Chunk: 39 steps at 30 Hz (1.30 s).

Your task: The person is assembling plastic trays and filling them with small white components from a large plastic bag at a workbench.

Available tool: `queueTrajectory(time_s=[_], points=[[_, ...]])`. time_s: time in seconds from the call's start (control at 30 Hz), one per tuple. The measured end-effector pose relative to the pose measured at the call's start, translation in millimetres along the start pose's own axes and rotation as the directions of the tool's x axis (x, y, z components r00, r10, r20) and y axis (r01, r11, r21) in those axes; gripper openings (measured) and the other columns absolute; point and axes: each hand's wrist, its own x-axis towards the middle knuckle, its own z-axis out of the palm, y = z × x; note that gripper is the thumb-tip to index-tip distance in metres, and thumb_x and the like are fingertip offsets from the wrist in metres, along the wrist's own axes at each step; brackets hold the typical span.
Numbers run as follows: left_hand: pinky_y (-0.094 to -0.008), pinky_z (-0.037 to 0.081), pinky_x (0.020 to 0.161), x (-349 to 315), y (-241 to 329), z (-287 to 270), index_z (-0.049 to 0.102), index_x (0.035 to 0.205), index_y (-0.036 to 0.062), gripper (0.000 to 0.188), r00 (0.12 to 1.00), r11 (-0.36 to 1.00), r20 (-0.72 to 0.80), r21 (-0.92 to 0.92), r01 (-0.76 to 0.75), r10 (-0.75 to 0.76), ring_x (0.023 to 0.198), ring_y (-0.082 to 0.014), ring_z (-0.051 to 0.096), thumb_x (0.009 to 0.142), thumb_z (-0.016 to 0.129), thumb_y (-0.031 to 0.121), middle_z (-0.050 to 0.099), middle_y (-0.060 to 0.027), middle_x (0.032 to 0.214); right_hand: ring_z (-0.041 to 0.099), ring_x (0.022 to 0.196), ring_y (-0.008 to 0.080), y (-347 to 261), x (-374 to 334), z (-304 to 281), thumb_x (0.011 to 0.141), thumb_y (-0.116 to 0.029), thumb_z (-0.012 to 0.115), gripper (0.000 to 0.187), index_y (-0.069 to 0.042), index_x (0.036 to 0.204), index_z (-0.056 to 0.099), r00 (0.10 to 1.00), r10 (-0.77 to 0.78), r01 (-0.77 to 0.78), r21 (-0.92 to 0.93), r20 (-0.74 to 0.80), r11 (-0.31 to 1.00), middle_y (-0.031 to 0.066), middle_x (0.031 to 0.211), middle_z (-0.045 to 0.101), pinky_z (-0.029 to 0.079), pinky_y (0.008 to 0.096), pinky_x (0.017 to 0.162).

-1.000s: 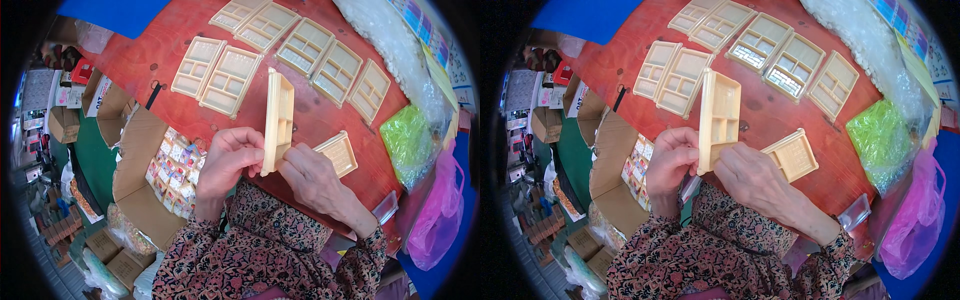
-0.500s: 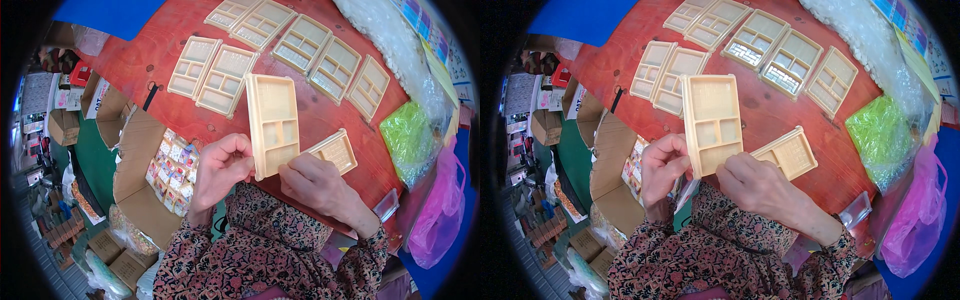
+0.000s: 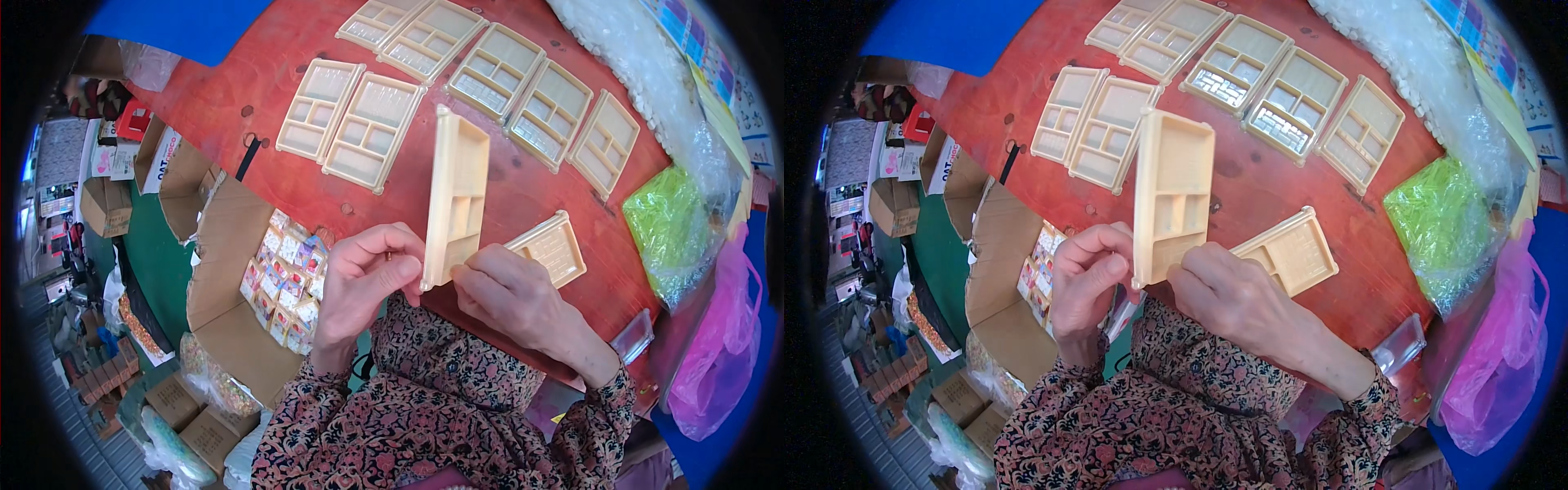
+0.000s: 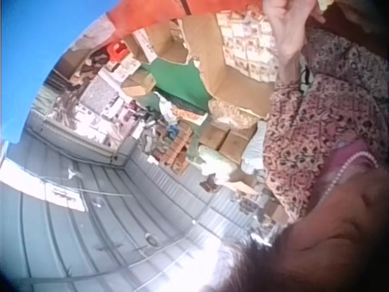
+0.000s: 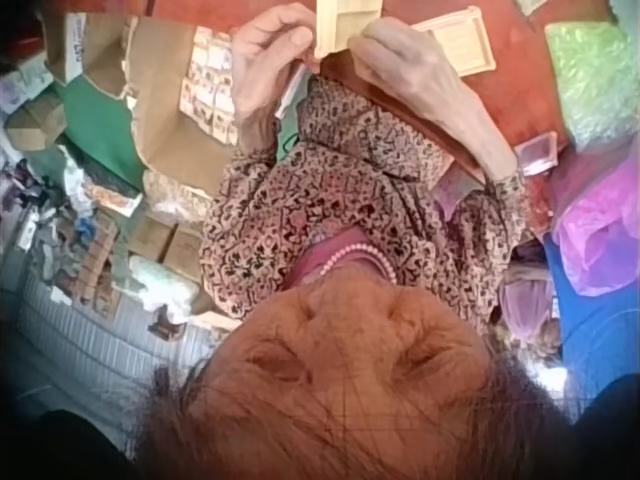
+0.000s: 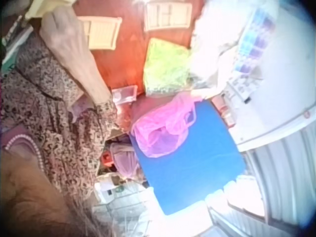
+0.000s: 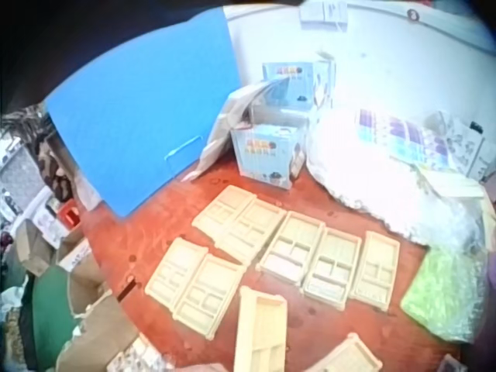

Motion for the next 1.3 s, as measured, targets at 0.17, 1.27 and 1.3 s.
queueTrajectory(time_s=[0.17,1.27,1.3], points=[[-0.0201,0.045,0.050,4,2,-4,0.061,0.086,-0.0038,0.007,0.997,0.997,0.003,0.007,0.076,-0.076,0.061,-0.0090,0.055,0.084,0.059,0.003,0.056,-0.0050,0.075,0.053,0.064,0.0207,1,-1,-2,0.066,0.000,0.065,0.025,-0.002,0.090,0.057,0.997,0.010,-0.010,0.002,0.077,1.000,0.0068,0.075,0.046,0.044,0.0312,0.052],[-0.0169,0.040,0.048,4,10,5,0.055,0.084,0.0008,0.001,0.965,0.915,-0.003,0.317,0.248,-0.261,0.054,-0.0024,0.049,0.085,0.054,0.000,0.054,0.0009,0.067,0.049,0.057,0.0215,1,-7,7,0.064,-0.001,0.065,0.018,0.000,0.079,0.055,0.998,0.007,-0.005,-0.028,0.070,1.000,0.0068,0.066,0.040,0.042,0.0334,0.048],[-0.0174,0.040,0.048,4,12,7,0.054,0.085,0.0009,0.001,0.963,0.919,-0.018,0.294,0.262,-0.268,0.055,-0.0031,0.050,0.085,0.053,0.000,0.054,0.0003,0.067,0.049,0.058,0.0215,1,-8,6,0.064,0.000,0.065,0.020,0.000,0.081,0.055,0.997,0.006,-0.004,-0.021,0.075,1.000,0.0070,0.066,0.041,0.043,0.0333,0.048]])
